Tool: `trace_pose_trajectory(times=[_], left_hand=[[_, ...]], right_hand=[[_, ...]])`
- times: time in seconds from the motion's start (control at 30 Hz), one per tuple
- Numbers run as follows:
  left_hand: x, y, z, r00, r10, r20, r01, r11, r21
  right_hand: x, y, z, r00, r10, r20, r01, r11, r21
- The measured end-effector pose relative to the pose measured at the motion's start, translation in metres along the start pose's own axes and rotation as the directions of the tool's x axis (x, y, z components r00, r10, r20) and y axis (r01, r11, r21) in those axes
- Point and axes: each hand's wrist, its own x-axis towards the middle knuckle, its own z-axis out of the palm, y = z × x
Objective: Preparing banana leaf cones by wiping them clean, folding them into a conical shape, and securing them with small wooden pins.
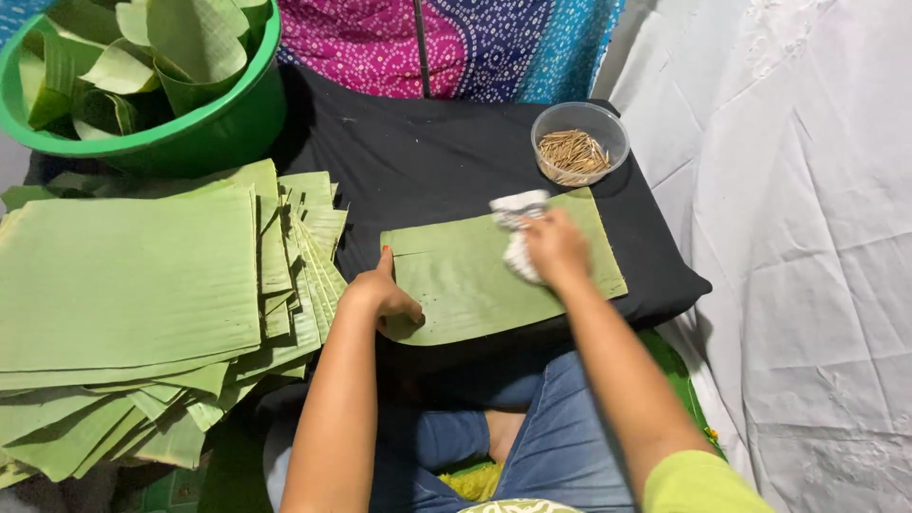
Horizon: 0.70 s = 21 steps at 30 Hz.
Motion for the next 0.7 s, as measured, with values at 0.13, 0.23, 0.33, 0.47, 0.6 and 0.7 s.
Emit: trace_pose_trajectory(times=[0.13,0.23,0.33,0.47,0.6,0.7], left_hand=[[0.014,-0.003,0.0,1.0,0.003,0.001,-0.003,1.0,-0.017],[0.011,-0.003,0.003,1.0,0.002,-0.007,-0.002,1.0,-0.018],[0.012,-0.004,0.004,1.0,0.004,-0.012,-0.004,1.0,-0.026],[-0.005,0.001,0.002,1.0,-0.006,-0.025,0.005,0.999,-0.037],[-0.014,-0.001,0.001,0.999,0.003,-0.036,-0.006,0.997,-0.072],[-0.024,0.001,-0.001,0.999,0.016,-0.05,-0.022,0.992,-0.122]], right_hand=[[0.012,0.059,-0.007,0.981,0.142,-0.133,-0.162,0.974,-0.155],[-0.001,0.026,-0.018,0.978,0.155,-0.138,-0.179,0.966,-0.186],[-0.04,-0.033,-0.024,0.92,0.357,0.164,-0.387,0.894,0.224],[-0.065,0.01,-0.007,0.994,-0.1,0.052,0.102,0.994,-0.046],[-0.048,0.101,-0.022,0.98,0.134,-0.145,-0.16,0.968,-0.191],[-0.044,0.099,-0.013,0.967,0.116,-0.228,-0.172,0.953,-0.247]])
